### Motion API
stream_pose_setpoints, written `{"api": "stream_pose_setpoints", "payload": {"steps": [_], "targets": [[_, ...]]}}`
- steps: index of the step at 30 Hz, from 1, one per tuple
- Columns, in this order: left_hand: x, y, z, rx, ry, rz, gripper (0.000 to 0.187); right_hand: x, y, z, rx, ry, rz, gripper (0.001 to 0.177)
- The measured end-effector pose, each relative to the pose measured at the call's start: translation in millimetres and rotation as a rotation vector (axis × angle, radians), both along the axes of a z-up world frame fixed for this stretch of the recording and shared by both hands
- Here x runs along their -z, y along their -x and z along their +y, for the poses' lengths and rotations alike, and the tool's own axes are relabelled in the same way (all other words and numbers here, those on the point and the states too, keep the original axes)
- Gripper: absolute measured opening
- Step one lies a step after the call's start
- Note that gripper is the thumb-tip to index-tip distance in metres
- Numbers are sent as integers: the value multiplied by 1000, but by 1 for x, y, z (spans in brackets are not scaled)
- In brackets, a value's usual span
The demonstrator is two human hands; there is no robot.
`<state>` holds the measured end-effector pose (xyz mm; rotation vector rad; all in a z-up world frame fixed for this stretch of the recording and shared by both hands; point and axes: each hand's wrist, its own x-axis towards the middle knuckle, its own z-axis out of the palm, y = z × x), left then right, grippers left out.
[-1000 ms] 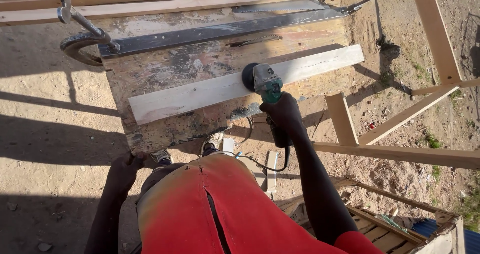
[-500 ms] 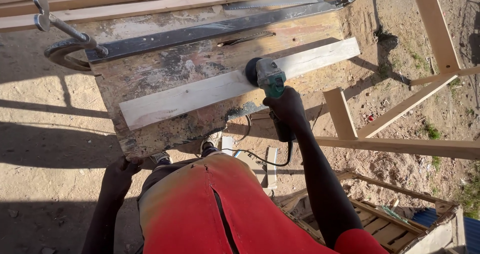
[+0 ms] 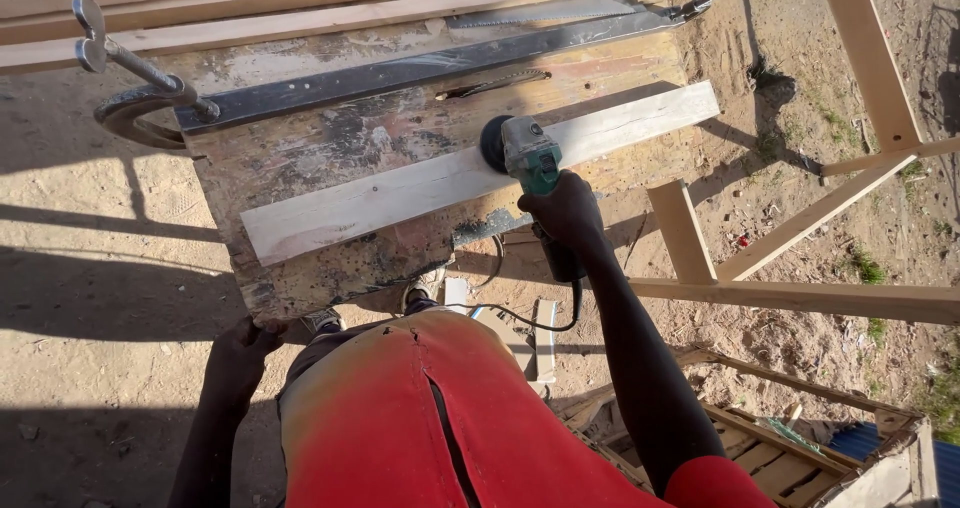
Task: Sanding the surface of a wooden plank using an angle grinder with a sanding disc attachment.
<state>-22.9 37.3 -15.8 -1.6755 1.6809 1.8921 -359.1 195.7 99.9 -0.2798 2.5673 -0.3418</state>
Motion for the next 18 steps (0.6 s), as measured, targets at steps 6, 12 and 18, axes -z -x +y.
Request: {"api": "stream_pose_setpoints", "payload": {"steps": [6, 12, 18], "targets": [[0, 1, -4, 40, -4, -39, 33, -1, -9, -7, -97, -72, 16, 36], [0, 0, -4, -17, -18, 8, 30, -1, 8, 6, 13, 10, 30, 30], [8, -4, -4, -22, -37, 33, 27, -4, -15, -13, -47, 4, -79, 33]]}}
